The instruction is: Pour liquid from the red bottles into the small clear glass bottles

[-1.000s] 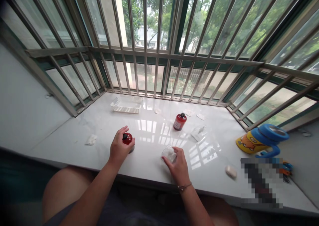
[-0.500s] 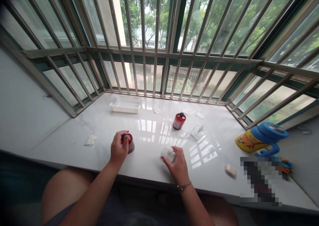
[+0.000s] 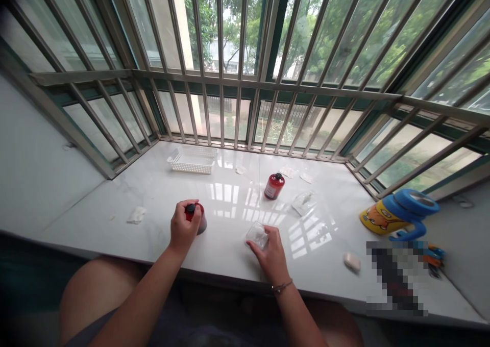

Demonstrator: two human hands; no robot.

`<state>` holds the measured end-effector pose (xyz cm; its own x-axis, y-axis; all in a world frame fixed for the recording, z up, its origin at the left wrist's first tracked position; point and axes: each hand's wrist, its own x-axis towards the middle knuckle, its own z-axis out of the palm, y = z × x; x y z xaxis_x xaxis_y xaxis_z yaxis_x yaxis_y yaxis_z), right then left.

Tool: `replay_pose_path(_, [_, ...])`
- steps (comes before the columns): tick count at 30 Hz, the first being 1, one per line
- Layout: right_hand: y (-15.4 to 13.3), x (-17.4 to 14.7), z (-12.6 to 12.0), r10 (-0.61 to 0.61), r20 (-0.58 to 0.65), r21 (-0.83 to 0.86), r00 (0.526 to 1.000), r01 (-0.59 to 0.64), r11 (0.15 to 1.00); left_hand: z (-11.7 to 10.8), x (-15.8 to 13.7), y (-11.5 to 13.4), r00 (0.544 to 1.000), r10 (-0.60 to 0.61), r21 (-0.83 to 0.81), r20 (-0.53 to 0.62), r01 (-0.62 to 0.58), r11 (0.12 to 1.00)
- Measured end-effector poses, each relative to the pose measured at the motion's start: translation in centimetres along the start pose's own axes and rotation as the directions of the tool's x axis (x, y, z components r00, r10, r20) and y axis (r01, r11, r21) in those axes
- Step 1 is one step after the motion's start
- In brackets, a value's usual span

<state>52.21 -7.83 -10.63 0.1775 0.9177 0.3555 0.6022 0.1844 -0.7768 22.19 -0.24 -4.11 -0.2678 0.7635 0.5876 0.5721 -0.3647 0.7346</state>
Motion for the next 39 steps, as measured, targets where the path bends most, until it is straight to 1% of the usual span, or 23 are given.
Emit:
replay_pose_path(5, [-0.4,0.4,-0.4,-0.005,0.071,0.074,0.997,-0.001,0.997,-0.1,0.0,-0.1,1.000,0.024,0.009,0.001,-0.024,1.000])
replay_pose_path(9, [-0.5,0.5,-0.3,-0.001,0.112,0.089,0.994,-0.009,0.996,-0.1,0.1,-0.1,0.999,0.047,0.015,0.003,-0.047,0.999])
replay_pose_path(13, [0.1,0.1,0.1,0.085,0.051,0.125,0.995,-0.090,0.988,-0.1,0.1,-0.2,0.998,0.055,0.009,0.011,-0.055,0.998])
replay_pose_path(15, [0.3,0.0,0.2,0.118,0.042,0.133,0.992,-0.123,0.983,-0.1,0.1,-0.2,0.998,0.055,0.006,0.010,-0.055,0.998])
replay_pose_path(16, [0.3,0.1,0.2,0.109,0.053,0.127,0.993,-0.115,0.985,-0.1,0.1,-0.2,0.998,0.056,0.005,0.009,-0.056,0.998])
replay_pose_path(20, [0.2,0.2,0.0,0.008,0.086,0.105,0.996,-0.017,0.994,0.0,0.1,-0.2,0.998,0.065,0.005,0.012,-0.065,0.998])
replay_pose_path(21, [0.2,0.2,0.0,0.014,0.076,0.112,0.997,-0.023,0.993,-0.1,0.1,-0.2,0.998,0.064,0.004,0.013,-0.064,0.998])
replay_pose_path(25, [0.5,0.0,0.3,0.119,0.044,0.159,0.992,-0.124,0.979,-0.1,0.1,-0.2,0.998,0.057,0.002,0.013,-0.057,0.998])
replay_pose_path(28, [0.6,0.0,0.3,0.072,0.074,0.138,0.995,-0.082,0.987,-0.1,0.1,-0.2,0.998,0.059,-0.002,0.014,-0.059,0.998])
replay_pose_path(30, [0.5,0.1,0.3,0.074,0.066,0.135,0.995,-0.082,0.988,-0.1,0.1,-0.2,0.998,0.064,-0.002,0.015,-0.064,0.998])
replay_pose_path(33, [0.5,0.1,0.3,0.164,0.053,0.181,0.985,-0.171,0.969,-0.1,0.1,-0.2,0.998,0.063,0.001,0.016,-0.063,0.998])
replay_pose_path(34, [0.5,0.1,0.3,0.174,0.063,0.189,0.983,-0.183,0.965,-0.1,0.1,-0.2,0.998,0.062,0.002,0.017,-0.062,0.998])
replay_pose_path(37, [0.6,0.2,0.3,0.103,0.103,0.162,0.989,-0.119,0.980,-0.1,0.1,-0.2,0.998,0.059,0.002,0.019,-0.059,0.998])
replay_pose_path(39, [0.8,0.1,0.4,0.095,0.068,0.154,0.993,-0.105,0.983,-0.1,0.1,-0.2,0.998,0.060,-0.002,0.018,-0.060,0.998])
